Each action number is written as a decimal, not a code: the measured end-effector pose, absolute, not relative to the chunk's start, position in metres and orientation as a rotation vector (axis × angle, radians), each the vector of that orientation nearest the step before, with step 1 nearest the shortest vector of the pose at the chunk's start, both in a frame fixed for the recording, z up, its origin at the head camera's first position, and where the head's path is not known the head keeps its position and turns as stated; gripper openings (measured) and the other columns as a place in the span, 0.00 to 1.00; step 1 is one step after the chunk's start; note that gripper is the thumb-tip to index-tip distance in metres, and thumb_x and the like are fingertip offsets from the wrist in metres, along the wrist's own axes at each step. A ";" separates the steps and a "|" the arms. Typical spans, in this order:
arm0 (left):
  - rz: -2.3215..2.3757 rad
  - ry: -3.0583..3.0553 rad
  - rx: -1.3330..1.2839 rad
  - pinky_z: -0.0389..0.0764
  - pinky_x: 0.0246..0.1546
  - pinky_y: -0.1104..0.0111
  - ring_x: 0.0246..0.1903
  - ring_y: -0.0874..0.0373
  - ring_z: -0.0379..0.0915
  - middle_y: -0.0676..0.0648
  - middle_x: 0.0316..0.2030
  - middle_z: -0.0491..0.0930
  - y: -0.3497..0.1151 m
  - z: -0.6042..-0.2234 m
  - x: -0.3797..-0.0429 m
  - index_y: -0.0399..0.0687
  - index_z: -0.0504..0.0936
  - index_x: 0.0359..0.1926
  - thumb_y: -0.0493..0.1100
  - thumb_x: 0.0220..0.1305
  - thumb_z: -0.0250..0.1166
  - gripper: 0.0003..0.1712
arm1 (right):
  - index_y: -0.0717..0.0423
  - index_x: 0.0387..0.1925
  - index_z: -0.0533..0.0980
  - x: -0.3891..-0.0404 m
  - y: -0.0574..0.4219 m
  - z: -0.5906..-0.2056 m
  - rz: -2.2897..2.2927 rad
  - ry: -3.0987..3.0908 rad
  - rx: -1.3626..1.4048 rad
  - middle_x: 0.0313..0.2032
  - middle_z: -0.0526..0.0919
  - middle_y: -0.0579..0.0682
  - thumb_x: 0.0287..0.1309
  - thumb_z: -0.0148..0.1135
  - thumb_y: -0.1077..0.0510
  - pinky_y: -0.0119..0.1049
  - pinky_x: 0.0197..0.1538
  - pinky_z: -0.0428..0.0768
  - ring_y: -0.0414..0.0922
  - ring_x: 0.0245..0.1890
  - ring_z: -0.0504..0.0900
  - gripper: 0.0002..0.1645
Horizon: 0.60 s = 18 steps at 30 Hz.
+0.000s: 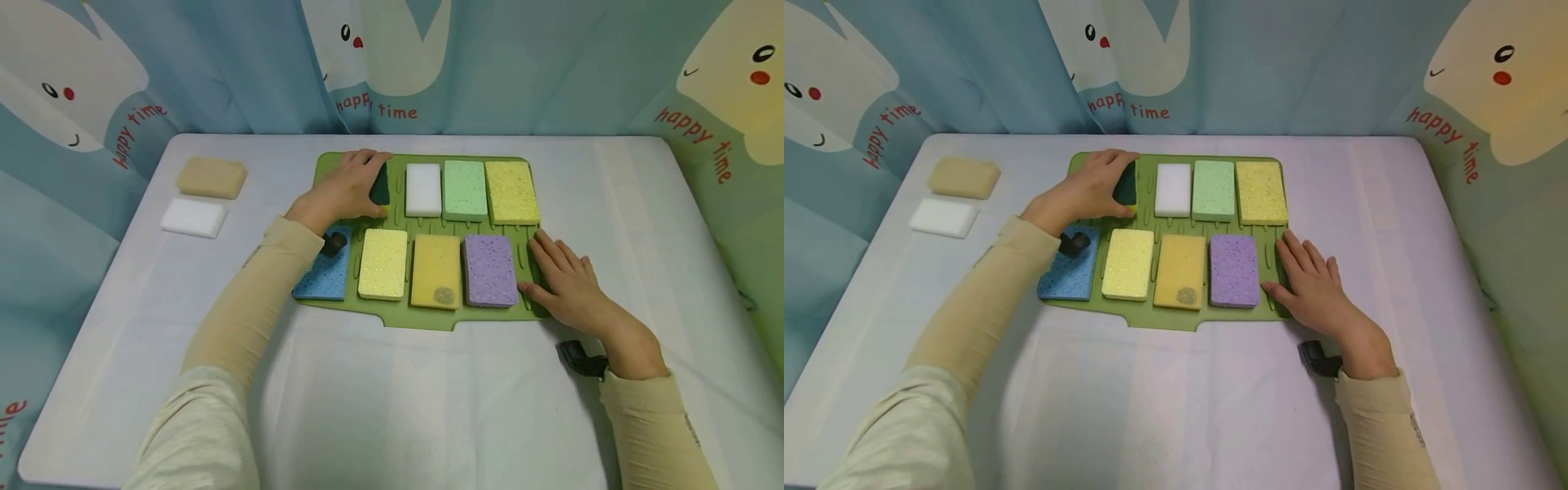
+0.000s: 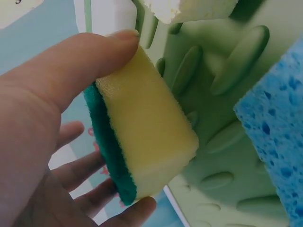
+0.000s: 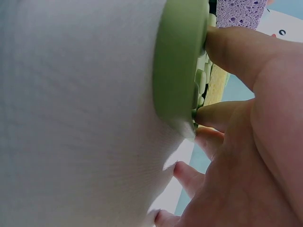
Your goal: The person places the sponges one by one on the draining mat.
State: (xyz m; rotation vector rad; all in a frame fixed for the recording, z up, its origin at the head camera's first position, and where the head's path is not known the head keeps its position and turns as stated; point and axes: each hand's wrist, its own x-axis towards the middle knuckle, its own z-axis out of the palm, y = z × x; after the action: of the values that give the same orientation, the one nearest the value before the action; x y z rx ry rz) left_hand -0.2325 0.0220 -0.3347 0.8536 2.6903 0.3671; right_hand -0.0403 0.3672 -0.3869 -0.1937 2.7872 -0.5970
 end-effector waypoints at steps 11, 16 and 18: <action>0.319 2.661 0.856 0.59 0.73 0.50 0.77 0.44 0.41 0.44 0.78 0.48 0.035 -0.336 -0.239 0.53 0.46 0.79 0.55 0.59 0.72 0.57 | 0.63 0.78 0.40 -0.040 0.367 -0.386 -0.594 2.789 -0.186 0.79 0.34 0.61 0.72 0.52 0.43 0.78 0.66 0.35 0.70 0.75 0.36 0.49; 0.319 2.644 0.842 0.57 0.74 0.50 0.77 0.44 0.42 0.44 0.78 0.48 0.037 -0.339 -0.239 0.54 0.45 0.79 0.55 0.59 0.72 0.57 | 0.63 0.78 0.40 -0.040 0.367 -0.386 -0.594 2.793 -0.196 0.79 0.34 0.61 0.72 0.52 0.43 0.77 0.66 0.35 0.70 0.75 0.37 0.49; 0.324 2.637 0.840 0.56 0.74 0.50 0.77 0.45 0.42 0.44 0.78 0.48 0.038 -0.339 -0.240 0.54 0.45 0.79 0.54 0.59 0.72 0.58 | 0.63 0.78 0.40 -0.040 0.367 -0.386 -0.594 2.790 -0.196 0.79 0.34 0.61 0.72 0.52 0.43 0.78 0.66 0.35 0.70 0.75 0.37 0.49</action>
State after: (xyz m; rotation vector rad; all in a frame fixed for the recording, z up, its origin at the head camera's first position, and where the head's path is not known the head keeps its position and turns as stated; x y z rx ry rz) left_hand -0.2396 0.0377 -0.3394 0.8402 2.6375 0.3245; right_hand -0.0405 0.3667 -0.3863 -0.1961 2.7901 -0.5942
